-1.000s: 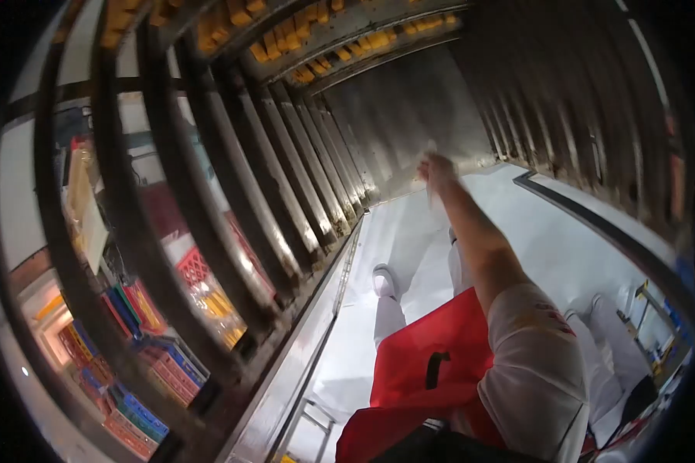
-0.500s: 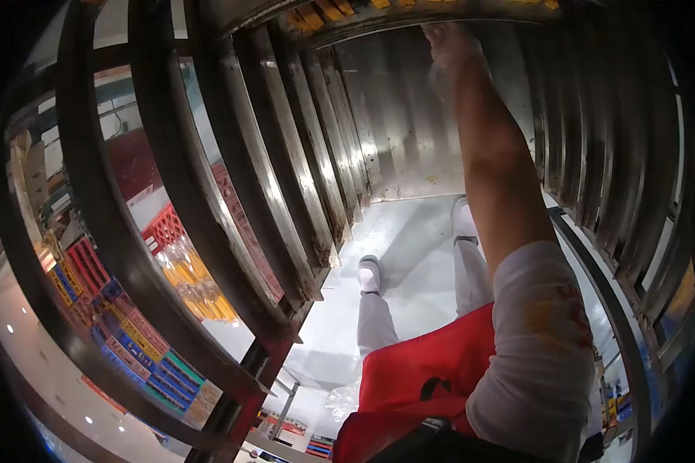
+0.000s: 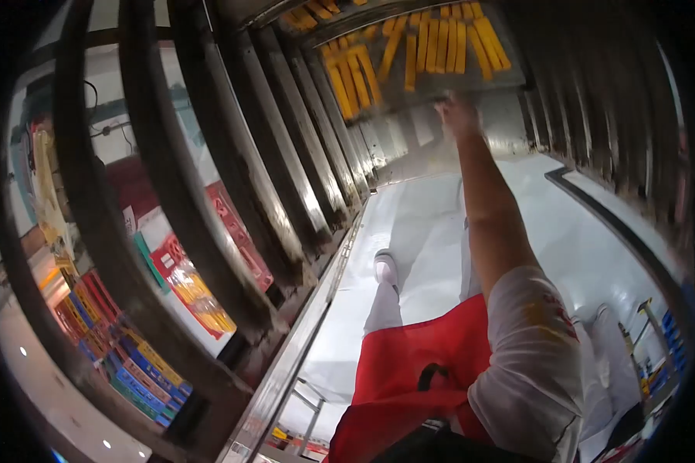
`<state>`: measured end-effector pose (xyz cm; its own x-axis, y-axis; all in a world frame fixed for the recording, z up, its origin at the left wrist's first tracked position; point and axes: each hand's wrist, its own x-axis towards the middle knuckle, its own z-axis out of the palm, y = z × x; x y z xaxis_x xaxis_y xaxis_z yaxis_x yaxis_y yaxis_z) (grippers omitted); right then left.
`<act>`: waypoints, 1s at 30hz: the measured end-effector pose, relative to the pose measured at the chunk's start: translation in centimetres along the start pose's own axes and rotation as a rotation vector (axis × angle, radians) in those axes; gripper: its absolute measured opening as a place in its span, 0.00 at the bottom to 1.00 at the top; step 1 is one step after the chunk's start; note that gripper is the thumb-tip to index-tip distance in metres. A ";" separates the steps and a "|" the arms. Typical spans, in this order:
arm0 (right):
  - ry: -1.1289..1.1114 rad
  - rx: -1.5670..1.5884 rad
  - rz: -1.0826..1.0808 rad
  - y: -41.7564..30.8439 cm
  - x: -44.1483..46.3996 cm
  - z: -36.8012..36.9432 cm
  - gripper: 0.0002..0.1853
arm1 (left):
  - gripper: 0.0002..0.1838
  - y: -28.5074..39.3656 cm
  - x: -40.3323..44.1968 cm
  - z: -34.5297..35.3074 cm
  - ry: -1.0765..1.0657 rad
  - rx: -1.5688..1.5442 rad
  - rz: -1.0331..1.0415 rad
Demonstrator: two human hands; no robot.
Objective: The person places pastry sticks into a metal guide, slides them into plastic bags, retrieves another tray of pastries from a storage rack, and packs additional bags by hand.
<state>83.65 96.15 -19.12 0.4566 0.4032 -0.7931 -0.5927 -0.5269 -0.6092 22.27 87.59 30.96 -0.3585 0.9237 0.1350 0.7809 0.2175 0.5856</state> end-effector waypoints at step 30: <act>0.188 0.992 -0.073 22.8 -35.3 -9.6 0.11 | 0.22 -8.9 5.3 -0.8 0.004 -0.124 0.227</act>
<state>60.42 62.74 -5.00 0.5601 0.2398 -0.7930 -0.8040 0.3881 -0.4505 13.01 90.29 27.13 -0.1839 0.9431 0.2772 0.7732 -0.0353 0.6331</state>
